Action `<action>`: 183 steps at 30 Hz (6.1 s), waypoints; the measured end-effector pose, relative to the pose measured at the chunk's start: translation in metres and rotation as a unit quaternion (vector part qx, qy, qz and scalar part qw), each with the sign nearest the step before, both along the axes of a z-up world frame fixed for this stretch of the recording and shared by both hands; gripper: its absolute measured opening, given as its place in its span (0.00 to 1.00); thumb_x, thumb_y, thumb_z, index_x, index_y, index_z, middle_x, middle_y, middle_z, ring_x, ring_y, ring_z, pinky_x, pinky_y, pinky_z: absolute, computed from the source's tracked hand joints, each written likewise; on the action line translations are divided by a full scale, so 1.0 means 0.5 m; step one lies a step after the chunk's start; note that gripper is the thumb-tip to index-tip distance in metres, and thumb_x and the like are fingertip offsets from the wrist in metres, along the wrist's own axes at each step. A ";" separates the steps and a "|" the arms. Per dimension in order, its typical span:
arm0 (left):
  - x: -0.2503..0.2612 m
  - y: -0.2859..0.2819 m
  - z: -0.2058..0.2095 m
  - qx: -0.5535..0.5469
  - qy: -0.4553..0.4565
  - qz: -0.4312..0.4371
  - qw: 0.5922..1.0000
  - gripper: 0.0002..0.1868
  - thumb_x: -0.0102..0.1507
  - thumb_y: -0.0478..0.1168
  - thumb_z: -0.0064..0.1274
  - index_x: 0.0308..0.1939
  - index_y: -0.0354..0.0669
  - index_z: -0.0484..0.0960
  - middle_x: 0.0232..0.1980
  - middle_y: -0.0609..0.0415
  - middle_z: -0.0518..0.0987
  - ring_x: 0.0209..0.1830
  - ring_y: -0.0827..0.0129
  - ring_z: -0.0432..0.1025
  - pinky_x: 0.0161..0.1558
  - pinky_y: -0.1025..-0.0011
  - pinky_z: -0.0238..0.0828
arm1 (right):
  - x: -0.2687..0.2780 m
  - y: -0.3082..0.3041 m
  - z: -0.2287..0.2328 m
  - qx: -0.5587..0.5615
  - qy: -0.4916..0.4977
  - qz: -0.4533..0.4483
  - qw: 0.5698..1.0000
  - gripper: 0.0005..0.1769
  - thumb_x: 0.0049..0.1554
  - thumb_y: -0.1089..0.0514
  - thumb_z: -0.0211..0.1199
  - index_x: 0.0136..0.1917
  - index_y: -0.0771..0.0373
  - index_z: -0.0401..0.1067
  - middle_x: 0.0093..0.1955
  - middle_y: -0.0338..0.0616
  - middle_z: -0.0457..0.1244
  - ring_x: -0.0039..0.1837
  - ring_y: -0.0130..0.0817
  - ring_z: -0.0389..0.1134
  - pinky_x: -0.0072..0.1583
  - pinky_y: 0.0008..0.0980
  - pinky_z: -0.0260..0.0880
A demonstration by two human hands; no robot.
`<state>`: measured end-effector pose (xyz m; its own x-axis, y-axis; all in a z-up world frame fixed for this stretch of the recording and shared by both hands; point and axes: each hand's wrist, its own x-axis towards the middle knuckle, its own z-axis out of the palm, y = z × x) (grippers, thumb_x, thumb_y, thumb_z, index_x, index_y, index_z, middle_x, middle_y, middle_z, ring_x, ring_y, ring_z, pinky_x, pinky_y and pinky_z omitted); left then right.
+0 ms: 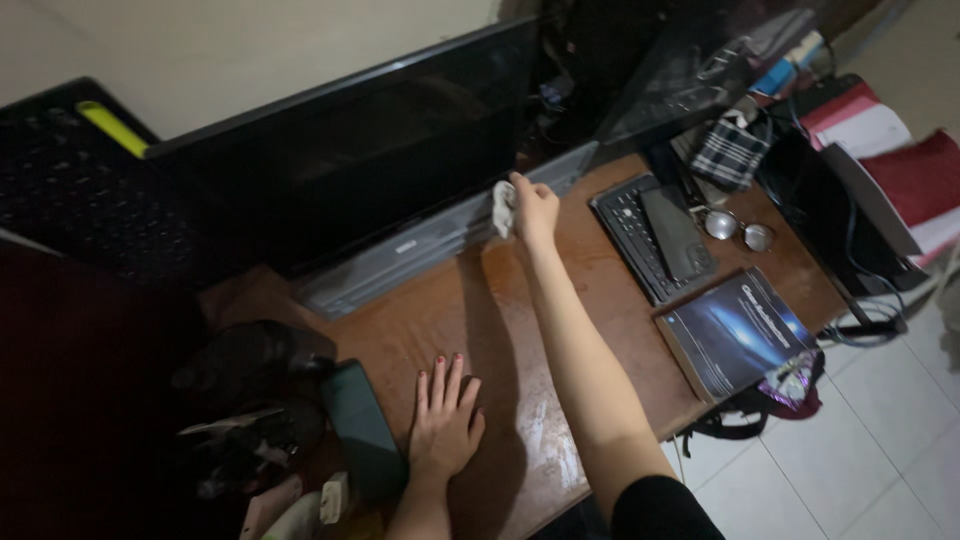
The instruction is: The person wipes a power bank, a book, two keyboards, a monitor screen, the desk surface, glasses, and a small container using a cloth.
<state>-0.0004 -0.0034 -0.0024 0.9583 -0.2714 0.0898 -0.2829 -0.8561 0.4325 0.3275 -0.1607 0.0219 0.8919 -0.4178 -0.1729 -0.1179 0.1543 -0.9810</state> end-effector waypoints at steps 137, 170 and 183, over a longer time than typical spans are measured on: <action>0.014 -0.019 -0.006 0.127 0.126 -0.005 0.984 0.29 0.64 0.53 0.44 0.69 0.53 0.68 0.84 0.47 0.44 0.81 0.47 0.37 0.75 0.43 0.33 | -0.413 -0.344 0.041 0.023 0.228 0.243 0.942 0.48 0.38 0.65 0.77 0.70 0.64 0.61 0.54 0.60 0.71 0.51 0.49 0.76 0.53 0.43 0.81; 0.012 -0.009 0.001 0.104 0.125 -0.003 0.987 0.39 0.65 0.55 0.38 0.76 0.39 0.52 0.82 0.49 0.43 0.82 0.56 0.33 0.77 0.52 0.27 | -0.314 -0.173 -0.022 -0.451 0.199 0.510 0.705 0.70 0.46 0.41 0.84 0.77 0.80 0.39 0.78 0.72 0.42 0.80 0.57 0.45 0.74 0.42 0.51; 0.010 -0.009 -0.017 0.110 0.099 -0.016 0.989 0.38 0.65 0.55 0.38 0.75 0.39 0.53 0.82 0.49 0.45 0.82 0.55 0.36 0.77 0.51 0.28 | -0.290 -0.128 0.093 -0.533 0.187 0.495 0.660 0.39 0.33 0.41 0.84 0.50 0.70 0.78 0.46 0.61 0.70 0.55 0.55 0.73 0.58 0.45 0.72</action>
